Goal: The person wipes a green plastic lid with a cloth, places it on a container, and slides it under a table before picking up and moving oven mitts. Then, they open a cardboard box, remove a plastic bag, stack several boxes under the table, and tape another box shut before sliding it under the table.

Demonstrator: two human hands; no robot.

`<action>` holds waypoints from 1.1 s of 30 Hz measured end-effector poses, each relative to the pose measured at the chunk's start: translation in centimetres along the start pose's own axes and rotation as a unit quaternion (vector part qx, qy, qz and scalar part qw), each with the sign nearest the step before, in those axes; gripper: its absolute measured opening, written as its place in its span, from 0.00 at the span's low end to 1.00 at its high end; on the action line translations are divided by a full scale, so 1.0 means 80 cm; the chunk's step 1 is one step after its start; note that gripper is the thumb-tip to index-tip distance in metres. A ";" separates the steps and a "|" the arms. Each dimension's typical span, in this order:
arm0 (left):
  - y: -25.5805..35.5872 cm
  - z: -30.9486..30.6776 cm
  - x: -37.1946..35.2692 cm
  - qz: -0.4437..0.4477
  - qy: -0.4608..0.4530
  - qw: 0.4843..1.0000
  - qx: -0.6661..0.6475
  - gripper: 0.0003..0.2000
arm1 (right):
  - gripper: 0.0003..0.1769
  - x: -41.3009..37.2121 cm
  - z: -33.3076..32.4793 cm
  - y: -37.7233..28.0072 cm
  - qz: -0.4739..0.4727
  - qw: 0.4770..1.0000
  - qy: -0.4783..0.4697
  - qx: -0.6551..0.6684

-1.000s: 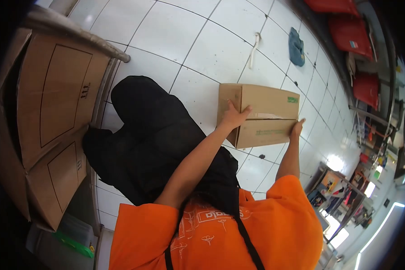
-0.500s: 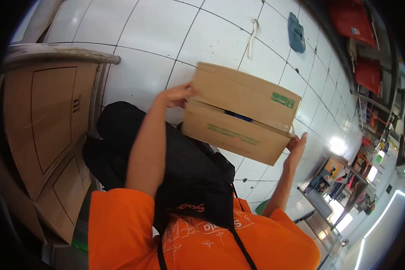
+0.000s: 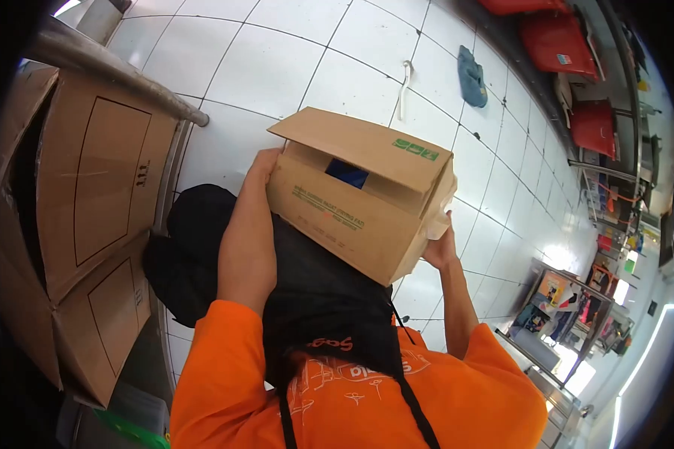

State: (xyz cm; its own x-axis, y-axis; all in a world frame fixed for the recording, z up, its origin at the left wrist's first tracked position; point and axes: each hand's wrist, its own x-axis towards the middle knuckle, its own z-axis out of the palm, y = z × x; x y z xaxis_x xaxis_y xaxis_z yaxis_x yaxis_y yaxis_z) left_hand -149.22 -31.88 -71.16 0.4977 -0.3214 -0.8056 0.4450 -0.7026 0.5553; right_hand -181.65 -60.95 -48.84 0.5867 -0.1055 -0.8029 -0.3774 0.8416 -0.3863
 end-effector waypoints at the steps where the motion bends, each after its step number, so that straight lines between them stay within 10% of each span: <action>1: 0.011 -0.001 -0.011 -0.030 0.108 0.987 -0.118 0.31 | 0.45 -0.008 0.013 0.003 0.005 0.997 0.006 -0.078; 4: 0.077 -0.029 -0.067 -0.072 0.226 0.905 -0.354 0.34 | 0.50 -0.009 0.023 0.024 -0.015 0.986 0.049 -0.157; 6: 0.066 -0.010 -0.028 0.131 0.242 0.936 -0.219 0.34 | 0.52 -0.011 0.026 0.046 -0.030 0.984 0.092 -0.151; 10: 0.073 0.004 -0.030 0.041 0.193 0.980 0.032 0.33 | 0.54 -0.021 0.087 0.049 -0.079 0.930 0.259 -0.248; 15: 0.106 -0.020 -0.057 0.206 0.283 0.937 -0.007 0.24 | 0.47 -0.011 0.118 0.022 -0.146 0.851 0.267 -0.429; 19: 0.239 -0.010 -0.189 0.443 0.058 0.883 -0.141 0.23 | 0.45 -0.003 0.172 -0.006 -0.178 0.792 0.292 -0.505; 22: 0.264 -0.026 -0.197 0.388 -0.096 0.903 -0.156 0.20 | 0.41 -0.004 0.219 -0.015 -0.168 0.756 0.268 -0.573; 24: 0.261 -0.035 -0.198 0.404 -0.082 0.897 -0.159 0.20 | 0.41 0.008 0.245 -0.018 -0.561 0.405 0.280 -0.665; 33: 0.269 -0.024 -0.190 0.438 -0.073 0.886 -0.132 0.17 | 0.13 0.039 0.286 -0.006 -0.482 0.613 0.011 -0.626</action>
State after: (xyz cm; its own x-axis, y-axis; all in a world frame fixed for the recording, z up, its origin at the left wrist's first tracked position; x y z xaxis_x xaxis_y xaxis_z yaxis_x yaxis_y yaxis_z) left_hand -145.79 -40.87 -46.59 0.6449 -0.7627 -0.0492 0.1040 0.0237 0.9943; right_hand -163.20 -49.54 -40.78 0.9652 -0.2518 0.0708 -0.1251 -0.6821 -0.7205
